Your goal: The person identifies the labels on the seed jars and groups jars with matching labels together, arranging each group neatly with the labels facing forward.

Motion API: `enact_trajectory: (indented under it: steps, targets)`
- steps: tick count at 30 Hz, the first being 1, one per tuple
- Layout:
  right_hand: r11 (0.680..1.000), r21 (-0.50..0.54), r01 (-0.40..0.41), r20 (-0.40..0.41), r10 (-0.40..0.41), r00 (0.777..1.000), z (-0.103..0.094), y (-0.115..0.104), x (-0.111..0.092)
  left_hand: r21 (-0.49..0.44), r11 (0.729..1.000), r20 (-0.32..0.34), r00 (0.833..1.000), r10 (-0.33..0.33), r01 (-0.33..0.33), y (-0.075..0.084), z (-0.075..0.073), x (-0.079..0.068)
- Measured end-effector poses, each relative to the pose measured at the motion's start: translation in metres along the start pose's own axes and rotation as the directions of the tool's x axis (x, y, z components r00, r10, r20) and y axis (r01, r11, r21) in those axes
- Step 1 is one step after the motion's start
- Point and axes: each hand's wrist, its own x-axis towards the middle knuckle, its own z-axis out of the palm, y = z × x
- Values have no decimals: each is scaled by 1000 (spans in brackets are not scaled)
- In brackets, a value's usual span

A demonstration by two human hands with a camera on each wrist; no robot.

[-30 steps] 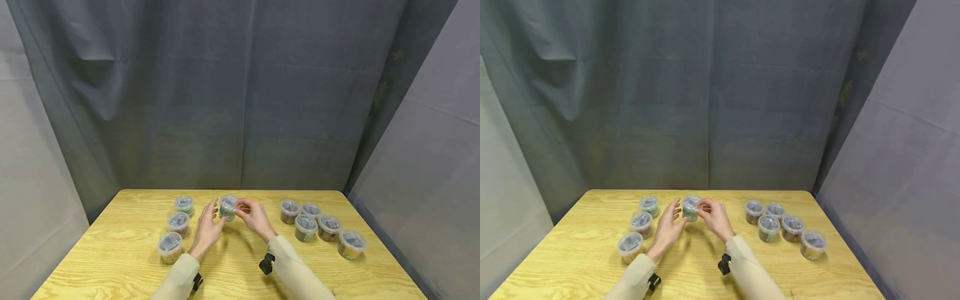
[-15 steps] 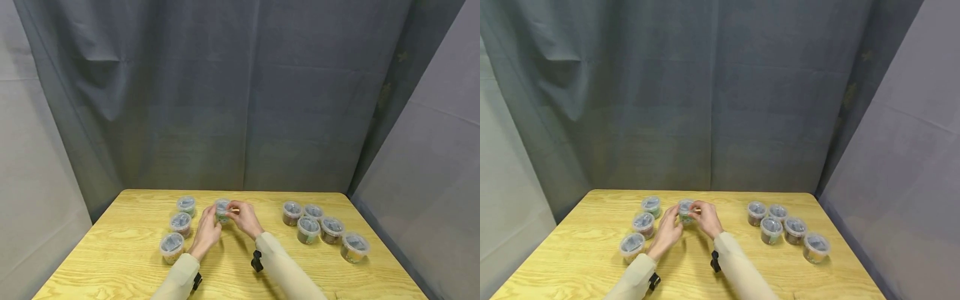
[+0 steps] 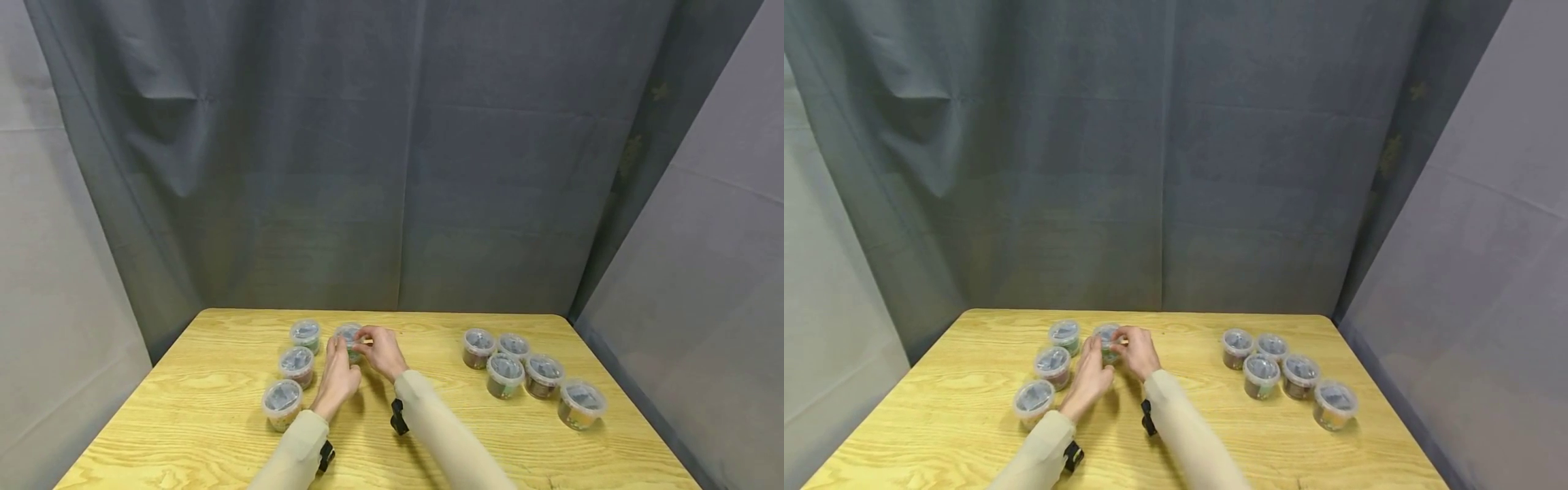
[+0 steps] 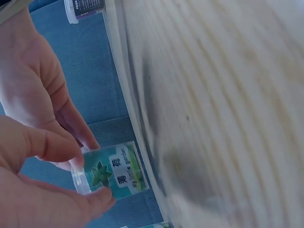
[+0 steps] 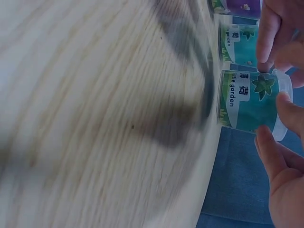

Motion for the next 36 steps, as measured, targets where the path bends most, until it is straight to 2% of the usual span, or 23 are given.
enact_trajectory:
  steps: [6, 16, 23, 36]
  targets:
    - [1000, 29, -3, 23, 2, 1000, 5, 0, 5, -19, 998, 44, 998, -52, 53, -2, 0, 2]
    - [1000, -12, -24, 32, 24, 999, 12, 2, 15, -17, 998, 44, 997, -65, 66, -5, -3, 12]
    - [999, -26, -37, 43, 38, 998, 15, 1, 17, -6, 996, 52, 995, -85, 85, -8, -4, 13]
    - [997, -46, -61, 24, 62, 998, 20, 4, 19, 20, 998, 40, 998, -56, 55, -13, -3, 16]
